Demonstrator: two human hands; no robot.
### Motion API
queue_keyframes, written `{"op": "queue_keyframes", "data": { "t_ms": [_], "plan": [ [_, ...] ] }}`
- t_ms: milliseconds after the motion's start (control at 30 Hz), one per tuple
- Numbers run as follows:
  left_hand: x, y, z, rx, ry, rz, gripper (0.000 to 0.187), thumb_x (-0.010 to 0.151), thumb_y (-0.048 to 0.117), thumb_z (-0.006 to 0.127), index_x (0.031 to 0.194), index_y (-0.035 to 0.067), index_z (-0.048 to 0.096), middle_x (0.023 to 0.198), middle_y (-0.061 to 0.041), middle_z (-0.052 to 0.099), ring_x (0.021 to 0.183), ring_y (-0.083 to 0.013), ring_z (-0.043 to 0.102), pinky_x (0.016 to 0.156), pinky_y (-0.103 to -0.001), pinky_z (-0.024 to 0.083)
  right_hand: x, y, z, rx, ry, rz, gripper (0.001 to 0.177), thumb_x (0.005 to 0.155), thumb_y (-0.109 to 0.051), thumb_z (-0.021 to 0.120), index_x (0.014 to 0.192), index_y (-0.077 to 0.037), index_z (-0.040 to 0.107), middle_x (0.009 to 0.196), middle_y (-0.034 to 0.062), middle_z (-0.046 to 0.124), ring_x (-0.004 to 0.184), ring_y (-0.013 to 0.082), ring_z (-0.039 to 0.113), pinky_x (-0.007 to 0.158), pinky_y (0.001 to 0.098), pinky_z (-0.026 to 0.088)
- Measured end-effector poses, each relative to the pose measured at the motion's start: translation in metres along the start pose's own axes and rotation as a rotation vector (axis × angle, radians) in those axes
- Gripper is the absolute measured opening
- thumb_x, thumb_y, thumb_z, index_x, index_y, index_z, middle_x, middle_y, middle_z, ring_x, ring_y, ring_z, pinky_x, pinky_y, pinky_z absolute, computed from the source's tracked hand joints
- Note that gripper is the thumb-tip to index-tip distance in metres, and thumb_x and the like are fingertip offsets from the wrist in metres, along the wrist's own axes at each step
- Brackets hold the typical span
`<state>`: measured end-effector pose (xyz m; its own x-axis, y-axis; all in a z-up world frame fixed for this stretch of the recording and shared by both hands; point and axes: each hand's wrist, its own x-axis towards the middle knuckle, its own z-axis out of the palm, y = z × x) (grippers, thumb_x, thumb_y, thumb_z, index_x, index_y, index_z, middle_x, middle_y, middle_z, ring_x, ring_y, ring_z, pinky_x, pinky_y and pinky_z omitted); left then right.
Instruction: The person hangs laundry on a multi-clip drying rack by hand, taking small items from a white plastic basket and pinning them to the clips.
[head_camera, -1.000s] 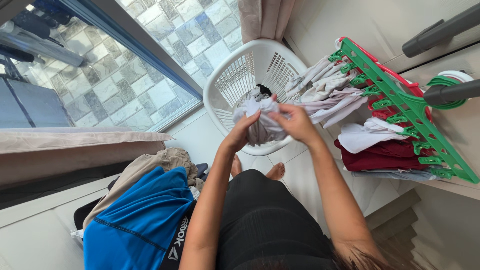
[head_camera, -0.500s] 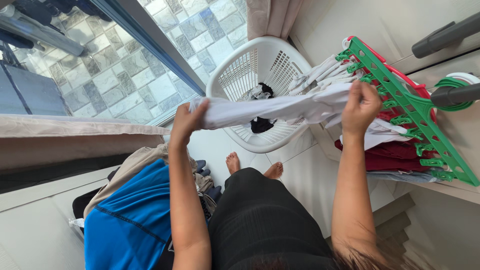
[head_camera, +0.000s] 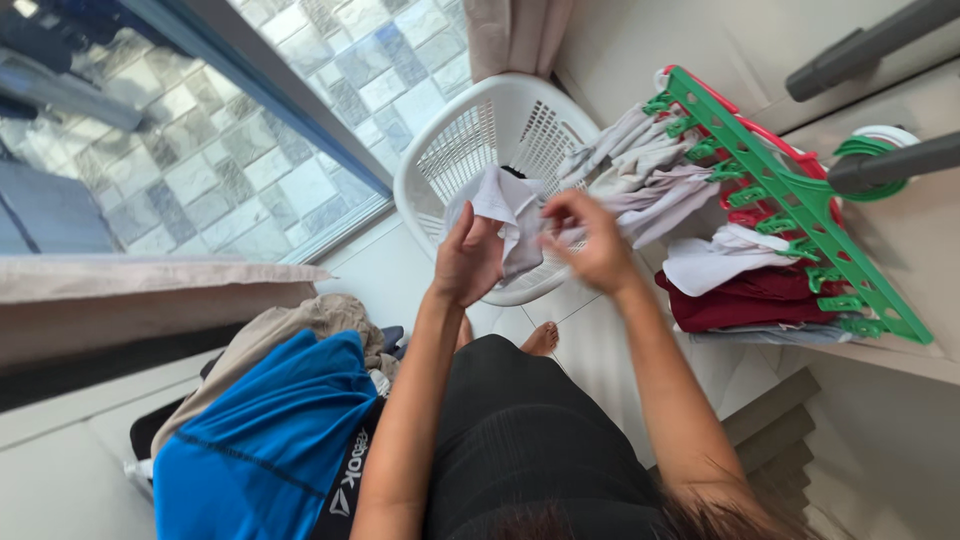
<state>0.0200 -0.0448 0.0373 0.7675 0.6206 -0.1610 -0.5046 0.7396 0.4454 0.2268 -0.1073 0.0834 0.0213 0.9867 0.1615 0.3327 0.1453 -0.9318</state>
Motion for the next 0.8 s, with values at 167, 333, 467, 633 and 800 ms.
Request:
{"op": "queue_keyframes", "data": {
  "t_ms": [167,333,467,633,800],
  "plan": [
    [0.006,-0.018,-0.026,0.001,-0.053,-0.019,0.074,0.106,0.056,0.043,0.162,0.01,0.029,0.16,-0.007,0.036,0.148,-0.0257,0.035,0.123,-0.048,0.024,0.01,-0.024,0.033,-0.203,0.076,-0.015,0.024,0.088,-0.005,0.072,0.111,-0.002,0.064,0.09,0.0017,0.065,0.076,0.0105,0.064,0.069,0.0297,0.052],
    [0.01,-0.011,-0.085,1.069,0.206,0.233,0.065,0.1,0.044,0.059,0.153,0.008,0.05,0.161,-0.015,0.042,0.151,-0.0318,0.036,0.127,-0.046,0.018,0.018,-0.02,0.015,0.135,0.227,0.051,0.014,0.099,0.001,0.062,0.112,-0.002,0.062,0.087,-0.0012,0.062,0.07,0.0054,0.059,0.061,0.023,0.049],
    [-0.004,-0.01,-0.107,2.195,0.355,0.465,0.063,0.094,0.044,0.064,0.149,0.015,0.055,0.152,-0.017,0.05,0.145,-0.0333,0.04,0.124,-0.048,0.017,0.016,-0.039,-0.032,0.221,0.507,0.006,0.01,0.106,0.0,0.055,0.114,-0.004,0.059,0.088,-0.004,0.058,0.062,0.0013,0.048,0.054,0.0201,0.041],
    [-0.026,0.046,-0.108,2.136,0.176,0.411,0.045,0.09,0.026,0.077,0.134,0.022,0.068,0.134,-0.002,0.065,0.131,-0.0178,0.057,0.121,-0.05,0.025,-0.007,-0.045,-0.123,-0.38,0.737,-0.179,0.011,0.113,0.01,0.052,0.115,0.003,0.06,0.101,0.007,0.066,0.086,0.0091,0.063,0.075,0.0244,0.052],
    [-0.042,0.121,-0.027,2.344,0.214,1.098,0.02,0.085,0.021,0.091,0.099,0.023,0.076,0.117,-0.018,0.055,0.127,-0.0401,0.041,0.118,-0.056,0.024,-0.058,-0.049,-0.173,-0.195,0.832,0.119,0.013,0.11,0.008,0.051,0.115,0.004,0.063,0.096,0.0102,0.07,0.074,0.0137,0.065,0.061,0.0294,0.052]
  ]
}}
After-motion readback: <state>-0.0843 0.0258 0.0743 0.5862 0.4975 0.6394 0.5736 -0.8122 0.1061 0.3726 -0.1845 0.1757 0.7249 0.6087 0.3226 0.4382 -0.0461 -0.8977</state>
